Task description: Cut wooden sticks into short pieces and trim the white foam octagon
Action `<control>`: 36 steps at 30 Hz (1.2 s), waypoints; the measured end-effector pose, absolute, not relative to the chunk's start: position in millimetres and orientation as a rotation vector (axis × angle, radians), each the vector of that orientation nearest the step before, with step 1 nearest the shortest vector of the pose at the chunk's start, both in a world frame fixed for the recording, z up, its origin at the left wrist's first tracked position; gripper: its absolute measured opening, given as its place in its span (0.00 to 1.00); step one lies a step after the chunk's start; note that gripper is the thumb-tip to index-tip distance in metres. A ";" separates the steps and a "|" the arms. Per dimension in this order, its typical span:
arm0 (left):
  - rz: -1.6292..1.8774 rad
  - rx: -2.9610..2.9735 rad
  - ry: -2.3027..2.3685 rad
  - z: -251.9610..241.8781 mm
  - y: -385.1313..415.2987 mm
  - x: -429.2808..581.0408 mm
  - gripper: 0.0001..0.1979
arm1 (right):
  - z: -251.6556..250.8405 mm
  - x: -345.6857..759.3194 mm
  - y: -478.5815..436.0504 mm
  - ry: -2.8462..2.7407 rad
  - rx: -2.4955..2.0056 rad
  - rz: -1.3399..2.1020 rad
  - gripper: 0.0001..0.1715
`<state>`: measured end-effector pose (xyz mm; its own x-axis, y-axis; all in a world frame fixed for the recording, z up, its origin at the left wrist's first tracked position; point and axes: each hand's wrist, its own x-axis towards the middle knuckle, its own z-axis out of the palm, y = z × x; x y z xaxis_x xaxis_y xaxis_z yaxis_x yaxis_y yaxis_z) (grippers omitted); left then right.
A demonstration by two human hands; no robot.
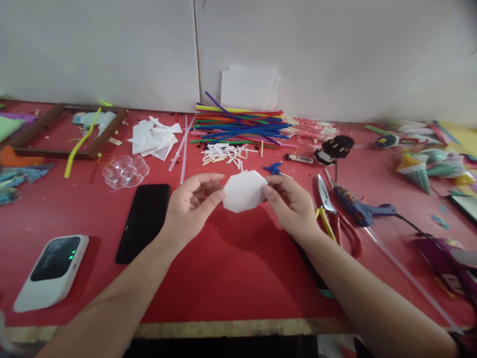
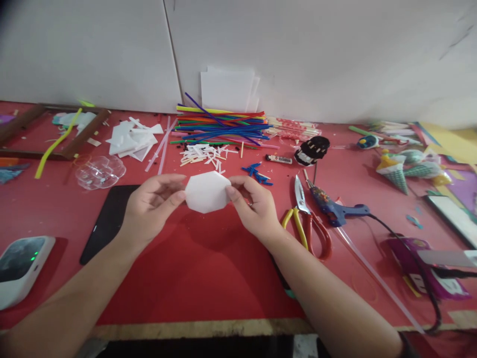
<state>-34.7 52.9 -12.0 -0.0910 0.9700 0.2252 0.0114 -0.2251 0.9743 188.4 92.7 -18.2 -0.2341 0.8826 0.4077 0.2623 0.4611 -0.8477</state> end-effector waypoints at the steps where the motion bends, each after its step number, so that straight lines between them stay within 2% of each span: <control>1: 1.441 1.317 1.155 -11.4 52.2 -34.2 0.14 | -17.4 187.9 92.8 -1.733 -0.998 0.793 0.09; 8: 1.421 1.337 1.175 -8.0 47.4 -29.5 0.12 | -13.5 188.0 93.4 -1.732 -1.092 0.602 0.13; 23: 1.293 1.438 1.159 -13.9 47.1 -33.7 0.12 | -15.9 188.7 93.5 -1.720 -1.115 0.547 0.09; 30: 1.289 1.496 1.170 -13.9 47.5 -34.0 0.05 | -16.4 189.0 93.5 -1.721 -1.109 0.563 0.09; 36: 1.293 1.518 1.138 -13.8 46.6 -34.1 0.06 | -19.3 189.8 94.6 -1.716 -1.112 0.585 0.11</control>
